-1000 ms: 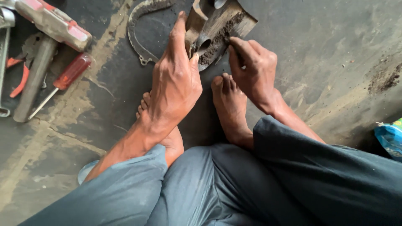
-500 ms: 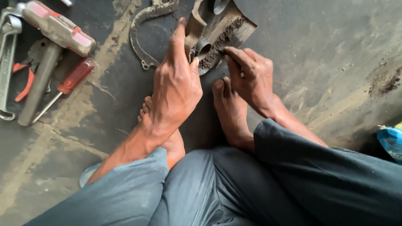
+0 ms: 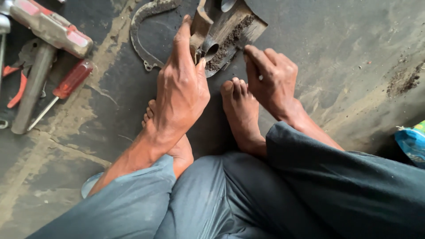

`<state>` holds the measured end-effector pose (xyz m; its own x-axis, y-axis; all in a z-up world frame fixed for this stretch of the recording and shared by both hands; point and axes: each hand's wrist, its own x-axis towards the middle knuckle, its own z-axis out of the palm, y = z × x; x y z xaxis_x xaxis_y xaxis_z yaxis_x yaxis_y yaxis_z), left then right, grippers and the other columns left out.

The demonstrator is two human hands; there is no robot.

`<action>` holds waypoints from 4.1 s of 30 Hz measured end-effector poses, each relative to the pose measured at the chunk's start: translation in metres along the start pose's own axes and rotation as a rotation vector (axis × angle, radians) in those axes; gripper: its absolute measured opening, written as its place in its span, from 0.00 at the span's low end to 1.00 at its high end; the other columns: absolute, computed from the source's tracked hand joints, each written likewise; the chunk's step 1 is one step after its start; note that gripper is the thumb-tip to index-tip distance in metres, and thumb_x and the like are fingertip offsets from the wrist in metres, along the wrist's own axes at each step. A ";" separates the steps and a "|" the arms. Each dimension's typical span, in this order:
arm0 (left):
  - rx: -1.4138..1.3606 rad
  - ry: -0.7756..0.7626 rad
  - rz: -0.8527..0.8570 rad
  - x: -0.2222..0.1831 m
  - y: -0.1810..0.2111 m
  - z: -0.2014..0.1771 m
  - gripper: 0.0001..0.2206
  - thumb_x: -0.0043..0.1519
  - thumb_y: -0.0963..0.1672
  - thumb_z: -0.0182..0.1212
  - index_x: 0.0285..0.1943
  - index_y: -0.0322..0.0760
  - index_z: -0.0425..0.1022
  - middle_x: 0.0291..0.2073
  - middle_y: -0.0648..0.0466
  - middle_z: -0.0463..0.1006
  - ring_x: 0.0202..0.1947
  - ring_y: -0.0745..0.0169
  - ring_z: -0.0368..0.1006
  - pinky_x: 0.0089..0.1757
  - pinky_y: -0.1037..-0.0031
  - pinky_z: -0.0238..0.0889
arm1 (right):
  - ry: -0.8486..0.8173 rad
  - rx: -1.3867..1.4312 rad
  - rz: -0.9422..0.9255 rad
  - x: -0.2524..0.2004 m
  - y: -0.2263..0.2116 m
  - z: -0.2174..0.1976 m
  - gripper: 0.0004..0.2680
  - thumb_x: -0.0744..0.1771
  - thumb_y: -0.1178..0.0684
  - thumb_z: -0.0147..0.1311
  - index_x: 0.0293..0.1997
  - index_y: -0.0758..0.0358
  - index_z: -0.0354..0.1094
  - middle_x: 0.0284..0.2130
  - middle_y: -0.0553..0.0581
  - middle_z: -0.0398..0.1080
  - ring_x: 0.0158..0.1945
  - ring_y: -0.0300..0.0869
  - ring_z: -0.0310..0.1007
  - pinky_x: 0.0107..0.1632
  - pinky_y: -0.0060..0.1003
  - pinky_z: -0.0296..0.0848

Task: The person cleans a motorcycle part using a small tool to scrape away debris from inside the component while holding it on the ground.

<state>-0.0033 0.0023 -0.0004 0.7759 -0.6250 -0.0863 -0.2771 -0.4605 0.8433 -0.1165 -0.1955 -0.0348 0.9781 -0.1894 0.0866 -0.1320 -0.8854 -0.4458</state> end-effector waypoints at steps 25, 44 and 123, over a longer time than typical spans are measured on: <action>-0.003 0.004 -0.012 0.004 0.001 -0.001 0.31 0.70 0.35 0.58 0.78 0.25 0.44 0.70 0.29 0.62 0.69 0.29 0.66 0.65 0.57 0.67 | -0.003 0.072 -0.018 0.003 -0.013 0.011 0.09 0.66 0.63 0.63 0.50 0.63 0.76 0.23 0.55 0.66 0.23 0.45 0.66 0.29 0.41 0.65; -0.023 0.001 -0.038 -0.001 0.001 -0.002 0.29 0.71 0.35 0.58 0.78 0.28 0.44 0.66 0.28 0.67 0.63 0.29 0.71 0.59 0.57 0.70 | -0.068 0.258 0.018 -0.005 -0.031 0.015 0.10 0.66 0.61 0.63 0.53 0.61 0.73 0.32 0.58 0.74 0.31 0.51 0.72 0.35 0.43 0.70; -0.023 0.001 -0.131 0.006 0.003 -0.009 0.26 0.71 0.37 0.56 0.76 0.30 0.50 0.50 0.27 0.78 0.51 0.24 0.78 0.47 0.52 0.73 | 0.106 0.503 0.207 0.013 -0.042 0.019 0.07 0.69 0.62 0.58 0.52 0.65 0.71 0.39 0.63 0.75 0.40 0.54 0.79 0.41 0.42 0.77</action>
<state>0.0051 0.0027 0.0064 0.8050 -0.5600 -0.1961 -0.1606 -0.5239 0.8365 -0.0954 -0.1532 -0.0320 0.9146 -0.4033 0.0296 -0.2016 -0.5182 -0.8312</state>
